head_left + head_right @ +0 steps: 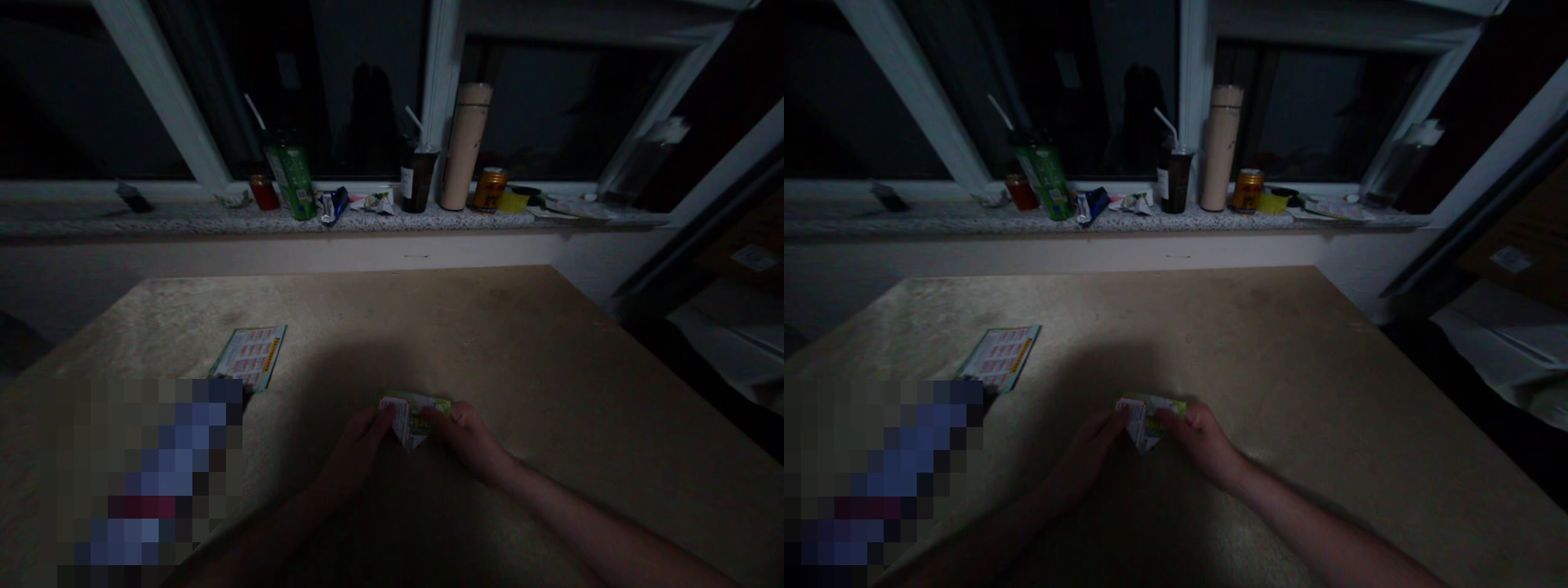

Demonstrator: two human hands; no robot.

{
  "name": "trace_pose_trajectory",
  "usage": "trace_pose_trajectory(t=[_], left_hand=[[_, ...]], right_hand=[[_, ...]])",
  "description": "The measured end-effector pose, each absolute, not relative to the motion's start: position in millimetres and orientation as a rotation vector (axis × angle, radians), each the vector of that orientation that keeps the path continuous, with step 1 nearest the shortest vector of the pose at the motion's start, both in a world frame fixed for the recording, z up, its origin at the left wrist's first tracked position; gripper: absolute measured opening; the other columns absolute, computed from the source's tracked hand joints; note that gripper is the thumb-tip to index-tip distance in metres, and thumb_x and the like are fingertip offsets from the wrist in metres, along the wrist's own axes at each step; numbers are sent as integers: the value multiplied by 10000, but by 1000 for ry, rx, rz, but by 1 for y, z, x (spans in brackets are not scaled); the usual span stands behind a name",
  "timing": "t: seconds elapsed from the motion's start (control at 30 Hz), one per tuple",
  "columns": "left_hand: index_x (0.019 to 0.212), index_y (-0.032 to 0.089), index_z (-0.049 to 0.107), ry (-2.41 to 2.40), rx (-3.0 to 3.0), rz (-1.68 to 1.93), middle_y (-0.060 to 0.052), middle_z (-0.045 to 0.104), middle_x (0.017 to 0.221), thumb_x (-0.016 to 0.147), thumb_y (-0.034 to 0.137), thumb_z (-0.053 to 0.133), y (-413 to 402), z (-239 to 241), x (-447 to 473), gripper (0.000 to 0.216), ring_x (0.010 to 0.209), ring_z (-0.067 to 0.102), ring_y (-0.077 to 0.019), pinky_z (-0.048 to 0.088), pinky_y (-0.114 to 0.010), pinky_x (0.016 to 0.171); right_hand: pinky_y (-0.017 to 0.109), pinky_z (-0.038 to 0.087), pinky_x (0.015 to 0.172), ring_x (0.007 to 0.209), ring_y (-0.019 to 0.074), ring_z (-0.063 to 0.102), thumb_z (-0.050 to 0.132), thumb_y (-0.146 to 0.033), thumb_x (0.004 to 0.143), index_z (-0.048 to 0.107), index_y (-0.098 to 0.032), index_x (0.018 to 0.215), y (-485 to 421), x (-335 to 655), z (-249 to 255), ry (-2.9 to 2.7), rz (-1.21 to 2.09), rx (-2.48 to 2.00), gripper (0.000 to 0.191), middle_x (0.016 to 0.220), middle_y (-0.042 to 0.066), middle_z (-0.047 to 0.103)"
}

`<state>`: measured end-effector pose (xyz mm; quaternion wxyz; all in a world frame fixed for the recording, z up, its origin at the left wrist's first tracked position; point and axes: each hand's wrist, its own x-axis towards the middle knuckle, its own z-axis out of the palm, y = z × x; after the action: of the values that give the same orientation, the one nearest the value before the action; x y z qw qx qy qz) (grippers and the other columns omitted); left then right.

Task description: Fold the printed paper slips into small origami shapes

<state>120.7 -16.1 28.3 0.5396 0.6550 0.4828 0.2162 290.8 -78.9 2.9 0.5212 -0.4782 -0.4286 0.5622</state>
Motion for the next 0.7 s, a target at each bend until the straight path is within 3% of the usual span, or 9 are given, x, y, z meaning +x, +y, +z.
trace_pose_trajectory(t=[0.13, 0.27, 0.43, 0.7], left_hand=[[724, 161, 660, 1030, 1540, 497, -20, 658, 729, 818, 538, 456, -14, 30, 123, 439, 753, 589, -214, 440, -272, 688], [850, 156, 687, 919, 1423, 486, -31, 698, 840, 774, 497, 538, -13, 30, 124, 380, 839, 612, -230, 449, -274, 738], [855, 153, 688, 1049, 1424, 550, -44, 687, 854, 799, 556, 482, -12, 25, 121, 456, 863, 606, -235, 440, -285, 770], [733, 147, 689, 946, 1595, 438, -36, 688, 716, 862, 565, 382, -14, 31, 122, 535, 721, 616, -212, 430, -277, 725]], right_hand=[[215, 351, 505, 505, 92, 438, 579, -523, 799, 646, -142, 639, -78, 291, -3, -964, 1309, -1150, 419, 571, -9, 550], [218, 331, 488, 462, 87, 402, 495, -589, 821, 604, -139, 565, -77, 291, -7, -906, 1265, -1169, 529, 486, -27, 478], [211, 261, 434, 427, 74, 345, 507, -607, 799, 591, -131, 540, -78, 293, 1, -973, 1245, -1237, 549, 467, -29, 461], [241, 384, 522, 473, 112, 476, 515, -584, 807, 618, -144, 544, -78, 291, 5, -878, 1185, -1149, 523, 501, -1, 546]])
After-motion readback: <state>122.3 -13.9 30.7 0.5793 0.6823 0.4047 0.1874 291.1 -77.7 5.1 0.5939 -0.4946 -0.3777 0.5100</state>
